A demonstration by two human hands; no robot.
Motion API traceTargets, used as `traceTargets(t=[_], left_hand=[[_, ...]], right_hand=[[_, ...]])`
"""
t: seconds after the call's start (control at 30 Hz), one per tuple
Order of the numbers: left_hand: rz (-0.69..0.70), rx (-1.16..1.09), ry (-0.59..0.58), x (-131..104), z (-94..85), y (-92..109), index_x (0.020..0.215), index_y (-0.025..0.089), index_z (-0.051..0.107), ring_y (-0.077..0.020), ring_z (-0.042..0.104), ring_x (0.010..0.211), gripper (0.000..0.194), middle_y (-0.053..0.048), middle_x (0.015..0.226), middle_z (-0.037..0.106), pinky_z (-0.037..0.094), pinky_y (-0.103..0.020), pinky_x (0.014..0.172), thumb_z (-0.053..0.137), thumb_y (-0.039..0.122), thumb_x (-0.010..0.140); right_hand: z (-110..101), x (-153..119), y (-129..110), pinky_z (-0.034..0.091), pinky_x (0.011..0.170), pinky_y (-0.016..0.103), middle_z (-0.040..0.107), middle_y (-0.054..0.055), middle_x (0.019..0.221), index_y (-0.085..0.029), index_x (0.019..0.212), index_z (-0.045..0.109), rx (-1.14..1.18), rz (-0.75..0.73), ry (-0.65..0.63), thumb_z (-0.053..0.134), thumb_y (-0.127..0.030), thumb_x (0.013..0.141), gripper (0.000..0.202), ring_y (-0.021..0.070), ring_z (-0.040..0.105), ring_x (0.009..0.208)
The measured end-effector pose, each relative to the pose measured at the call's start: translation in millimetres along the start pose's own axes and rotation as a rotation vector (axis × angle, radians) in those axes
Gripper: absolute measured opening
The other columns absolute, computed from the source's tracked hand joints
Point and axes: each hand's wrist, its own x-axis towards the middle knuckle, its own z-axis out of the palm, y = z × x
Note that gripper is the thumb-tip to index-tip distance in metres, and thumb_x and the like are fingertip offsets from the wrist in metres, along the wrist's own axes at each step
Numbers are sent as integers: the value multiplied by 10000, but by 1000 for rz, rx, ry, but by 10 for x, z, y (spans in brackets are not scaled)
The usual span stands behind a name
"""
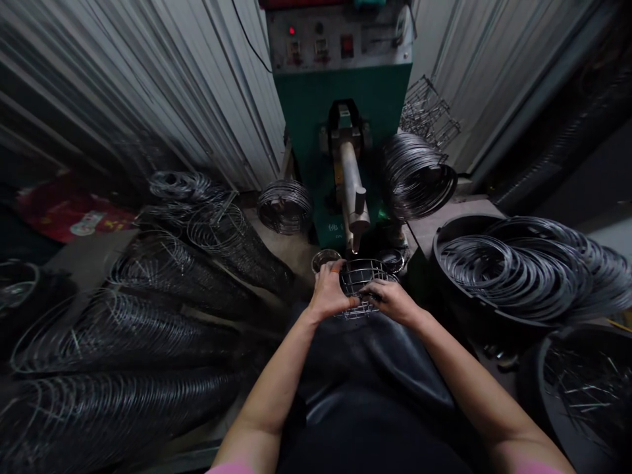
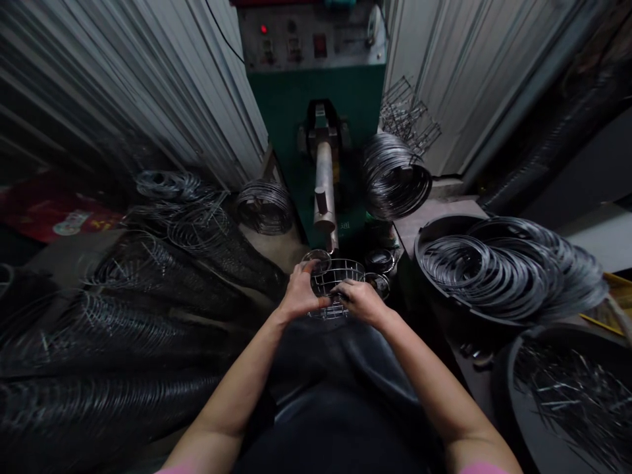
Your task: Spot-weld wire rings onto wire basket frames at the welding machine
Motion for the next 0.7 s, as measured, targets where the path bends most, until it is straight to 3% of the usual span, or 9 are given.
traceTargets(t=[0.43, 0.57, 0.7], left_hand=[[5, -40, 7, 403, -106, -159, 1227, 178, 426, -301, 431, 1118, 864, -104, 1152, 473, 396, -404, 941, 770, 367, 456], [-1, -30, 33, 381, -81, -117, 1220, 203, 430, -296, 455, 1079, 841, -88, 1121, 491, 400, -401, 917, 764, 381, 468], [-94, 23, 73, 371, -60, -52, 1243, 216, 408, -316, 431, 1110, 868, -103, 1181, 461, 383, -442, 929, 770, 360, 467]], right_hand=[[-65, 399, 80, 474, 713, 274, 659, 58, 885, -209, 869, 668, -4, -9, 91, 559, -139, 782, 156, 179, 626, 793], [-9, 348, 104, 479, 746, 286, 665, 44, 898, -224, 872, 670, 3, 16, 153, 553, -151, 795, 158, 185, 628, 831], [38, 336, 163, 478, 767, 288, 669, 34, 926, -247, 913, 672, -14, 28, 192, 534, -143, 805, 204, 183, 628, 852]])
